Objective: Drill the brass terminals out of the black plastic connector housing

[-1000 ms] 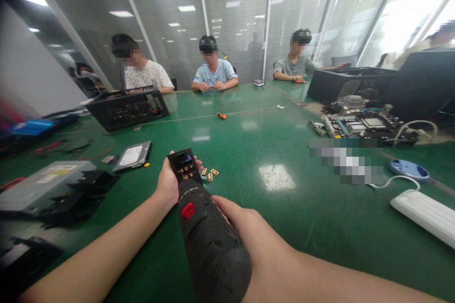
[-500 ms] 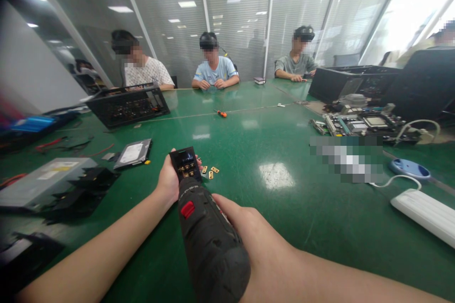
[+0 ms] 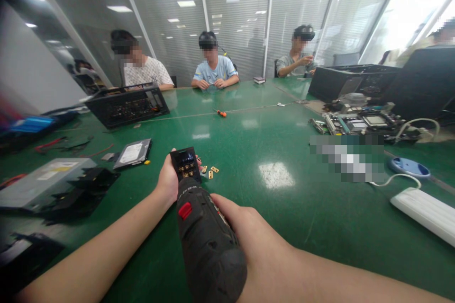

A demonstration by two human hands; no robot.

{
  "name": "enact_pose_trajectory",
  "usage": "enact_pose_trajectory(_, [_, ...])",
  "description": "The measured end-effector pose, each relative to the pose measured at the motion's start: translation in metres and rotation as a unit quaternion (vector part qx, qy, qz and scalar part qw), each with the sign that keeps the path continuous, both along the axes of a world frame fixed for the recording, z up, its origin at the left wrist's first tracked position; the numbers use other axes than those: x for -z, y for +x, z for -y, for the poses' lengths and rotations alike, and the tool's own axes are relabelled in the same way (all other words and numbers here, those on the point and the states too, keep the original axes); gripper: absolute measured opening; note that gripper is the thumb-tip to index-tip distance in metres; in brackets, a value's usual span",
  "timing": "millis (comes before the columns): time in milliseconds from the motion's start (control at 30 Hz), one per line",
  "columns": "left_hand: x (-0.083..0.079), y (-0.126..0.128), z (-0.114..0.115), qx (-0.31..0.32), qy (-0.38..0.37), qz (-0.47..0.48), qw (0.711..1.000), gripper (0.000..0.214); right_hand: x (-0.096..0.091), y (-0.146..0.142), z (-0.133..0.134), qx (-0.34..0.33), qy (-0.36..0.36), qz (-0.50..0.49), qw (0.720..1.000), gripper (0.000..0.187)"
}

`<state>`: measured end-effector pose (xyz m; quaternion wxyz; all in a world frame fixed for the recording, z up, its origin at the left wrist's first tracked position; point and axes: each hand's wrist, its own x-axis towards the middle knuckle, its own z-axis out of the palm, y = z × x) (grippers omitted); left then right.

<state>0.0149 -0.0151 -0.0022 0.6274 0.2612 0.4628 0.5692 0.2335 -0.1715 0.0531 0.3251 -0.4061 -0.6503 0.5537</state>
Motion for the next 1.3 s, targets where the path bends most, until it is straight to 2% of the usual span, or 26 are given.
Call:
enact_pose_trajectory(133, [-0.001,0.000,0.000,0.003,0.000,0.000,1.000,0.055,-0.004,0.002,-0.002,-0.020,0.019,0.005,1.000,0.078])
enact_pose_trajectory(267, [-0.002,0.001,0.002,-0.001,-0.003,-0.006,1.000,0.055,-0.004,0.001,-0.004,-0.012,0.014,0.009,1.000,0.069])
enact_pose_trajectory(367, [-0.002,0.001,0.002,-0.004,0.000,-0.001,1.000,0.055,-0.003,0.000,-0.003,-0.035,0.023,-0.010,0.999,0.065])
enact_pose_trajectory(567, [-0.001,0.000,0.002,0.002,-0.006,-0.002,1.000,0.056,-0.004,0.002,-0.001,-0.055,0.044,-0.031,0.997,0.086])
enact_pose_trajectory(667, [-0.002,0.000,0.002,0.000,0.000,-0.006,1.000,0.055,-0.003,0.001,-0.001,-0.056,0.044,-0.030,0.997,0.075])
enact_pose_trajectory(900, [-0.004,0.000,0.003,-0.002,-0.009,0.001,1.000,0.055,0.007,0.000,-0.003,-0.041,0.045,-0.026,0.998,0.072])
enact_pose_trajectory(1067, [-0.003,0.000,0.002,-0.002,-0.012,0.005,1.000,0.054,0.005,0.001,-0.004,-0.045,0.039,-0.015,0.998,0.067])
enact_pose_trajectory(1300, [-0.001,-0.001,0.001,0.009,0.003,-0.005,1.000,0.055,0.001,0.005,0.000,-0.044,0.079,-0.010,0.996,0.095])
